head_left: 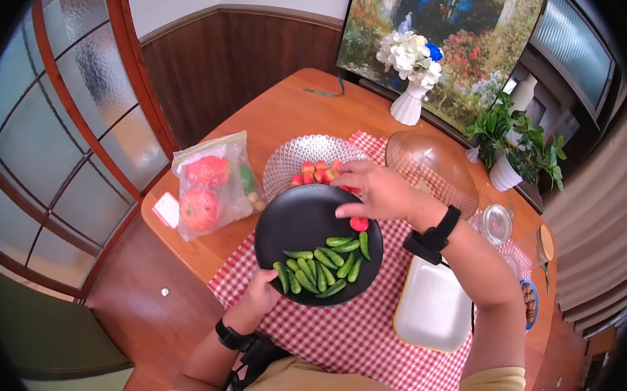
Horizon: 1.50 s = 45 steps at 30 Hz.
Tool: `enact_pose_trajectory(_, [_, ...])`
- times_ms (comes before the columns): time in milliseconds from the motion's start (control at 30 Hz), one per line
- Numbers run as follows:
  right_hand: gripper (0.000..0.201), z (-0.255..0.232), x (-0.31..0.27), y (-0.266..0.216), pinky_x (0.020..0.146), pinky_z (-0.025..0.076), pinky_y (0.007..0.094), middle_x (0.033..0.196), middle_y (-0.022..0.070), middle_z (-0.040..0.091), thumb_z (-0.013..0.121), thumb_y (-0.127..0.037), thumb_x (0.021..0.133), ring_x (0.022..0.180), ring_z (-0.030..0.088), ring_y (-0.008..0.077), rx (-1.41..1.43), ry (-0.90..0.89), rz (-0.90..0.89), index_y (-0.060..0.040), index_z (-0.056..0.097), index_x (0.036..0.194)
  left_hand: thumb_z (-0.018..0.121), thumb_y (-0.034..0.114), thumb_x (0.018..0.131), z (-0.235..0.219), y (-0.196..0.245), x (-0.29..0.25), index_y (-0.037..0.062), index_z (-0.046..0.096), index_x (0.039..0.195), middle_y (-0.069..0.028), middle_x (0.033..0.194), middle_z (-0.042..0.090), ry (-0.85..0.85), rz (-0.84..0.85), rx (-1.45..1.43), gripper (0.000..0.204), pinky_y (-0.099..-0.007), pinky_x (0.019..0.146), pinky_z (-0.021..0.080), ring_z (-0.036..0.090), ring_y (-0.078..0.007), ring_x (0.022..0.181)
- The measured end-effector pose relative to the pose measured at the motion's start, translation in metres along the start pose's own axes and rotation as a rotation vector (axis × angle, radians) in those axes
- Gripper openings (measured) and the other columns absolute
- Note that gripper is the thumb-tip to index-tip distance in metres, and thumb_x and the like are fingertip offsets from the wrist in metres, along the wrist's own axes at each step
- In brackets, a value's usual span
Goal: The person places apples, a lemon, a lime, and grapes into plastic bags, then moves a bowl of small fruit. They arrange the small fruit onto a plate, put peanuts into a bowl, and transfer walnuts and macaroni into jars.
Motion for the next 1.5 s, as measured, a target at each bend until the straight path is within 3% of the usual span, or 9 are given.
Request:
enact_pose_trajectory(200, [0.065, 0.009, -0.012, 0.001, 0.088, 0.049, 0.0418, 0.116, 0.0189, 0.060, 0.079, -0.042, 0.070, 0.104, 0.059, 0.0346, 0.040, -0.145, -0.017, -0.0032, 0.059, 0.119, 0.043, 0.026, 0.088, 0.004, 0.002, 0.000, -0.0022, 0.048, 0.129, -0.0140, 0.129, 0.055, 0.010, 0.010, 0.021, 0.050, -0.0395, 0.101, 0.040, 0.053, -0.0265, 0.117])
enact_pose_trajectory(467, [0.032, -0.004, -0.010, 0.031, 0.068, 0.050, 0.0454, 0.082, 0.0156, 0.066, 0.059, -0.036, 0.089, 0.077, 0.064, 0.0353, -0.202, 0.048, 0.270, -0.0047, 0.062, 0.095, 0.043, 0.027, 0.087, 0.003, 0.002, 0.001, -0.0015, 0.045, 0.132, -0.0144, 0.131, 0.054, 0.027, 0.009, 0.032, 0.052, -0.0409, 0.103, 0.038, 0.052, -0.0279, 0.119])
enact_pose_trajectory(900, [0.029, 0.055, 0.001, 0.056, 0.093, 0.045, 0.0385, 0.118, 0.0177, 0.060, 0.049, -0.011, 0.093, 0.109, 0.057, 0.0300, 0.169, -0.026, 0.086, -0.0029, 0.058, 0.119, 0.043, 0.024, 0.085, -0.007, 0.005, -0.010, -0.0021, 0.046, 0.130, -0.0164, 0.129, 0.054, 0.093, 0.016, -0.021, 0.052, -0.0423, 0.104, 0.038, 0.052, -0.0304, 0.119])
enact_pose_trajectory(967, [0.031, 0.072, 0.000, 0.059, 0.097, 0.043, 0.0358, 0.117, 0.0183, 0.060, 0.048, -0.009, 0.094, 0.112, 0.056, 0.0276, 0.343, -0.281, 0.280, -0.0032, 0.056, 0.122, 0.044, 0.022, 0.083, -0.003, 0.013, -0.021, -0.0021, 0.047, 0.130, -0.0168, 0.128, 0.055, 0.103, -0.001, -0.049, 0.052, -0.0424, 0.103, 0.039, 0.054, -0.0311, 0.117])
enact_pose_trajectory(1100, [0.032, 0.068, -0.004, 0.065, 0.096, 0.043, 0.0347, 0.113, 0.0183, 0.061, 0.048, -0.005, 0.092, 0.110, 0.058, 0.0264, 0.502, -0.181, 0.407, -0.0029, 0.056, 0.122, 0.045, 0.021, 0.080, -0.021, 0.034, -0.058, -0.0037, 0.047, 0.129, -0.0184, 0.126, 0.056, 0.196, 0.042, 0.021, 0.055, -0.0438, 0.102, 0.041, 0.055, -0.0320, 0.115])
enact_pose_trajectory(1200, [0.037, 0.059, -0.003, 0.061, 0.094, 0.045, 0.0377, 0.112, 0.0194, 0.061, 0.049, -0.001, 0.087, 0.104, 0.060, 0.0310, 0.433, -0.068, 0.273, -0.0033, 0.055, 0.124, 0.045, 0.021, 0.076, -0.029, 0.050, -0.085, -0.0045, 0.046, 0.130, -0.0194, 0.126, 0.056, 0.242, 0.102, 0.128, 0.059, -0.0442, 0.102, 0.041, 0.055, -0.0328, 0.116])
enact_pose_trajectory(1267, [0.036, 0.063, 0.003, 0.048, 0.090, 0.047, 0.0412, 0.106, 0.0195, 0.062, 0.052, -0.001, 0.084, 0.098, 0.059, 0.0364, 0.240, -0.027, 0.072, -0.0041, 0.058, 0.119, 0.046, 0.021, 0.076, -0.029, 0.051, -0.099, -0.0043, 0.045, 0.130, -0.0194, 0.127, 0.056, 0.255, 0.085, 0.145, 0.060, -0.0442, 0.102, 0.041, 0.054, -0.0329, 0.117])
enact_pose_trajectory(1433, [0.017, 0.083, 0.010, 0.038, 0.082, 0.045, 0.0437, 0.100, 0.0189, 0.062, 0.057, -0.009, 0.083, 0.097, 0.057, 0.0376, 0.221, -0.146, 0.161, -0.0027, 0.059, 0.099, 0.049, 0.023, 0.074, -0.037, 0.048, -0.116, -0.0015, 0.045, 0.131, -0.0174, 0.129, 0.055, 0.334, 0.075, 0.188, 0.063, -0.0437, 0.103, 0.041, 0.054, -0.0327, 0.118])
enact_pose_trajectory(1500, [0.015, 0.061, 0.009, 0.028, 0.075, 0.047, 0.0436, 0.089, 0.0172, 0.064, 0.058, -0.017, 0.085, 0.085, 0.060, 0.0381, 0.070, 0.067, 0.140, -0.0030, 0.061, 0.090, 0.050, 0.023, 0.073, -0.036, 0.050, -0.119, -0.0004, 0.046, 0.131, -0.0160, 0.128, 0.056, 0.379, 0.114, 0.188, 0.062, -0.0432, 0.102, 0.041, 0.054, -0.0318, 0.117])
Point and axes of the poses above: each hand's wrist, its own x-axis towards the middle knuckle, its own z-axis out of the palm, y = z × x, the point moved 9 cm from there along x, towards the middle knuckle
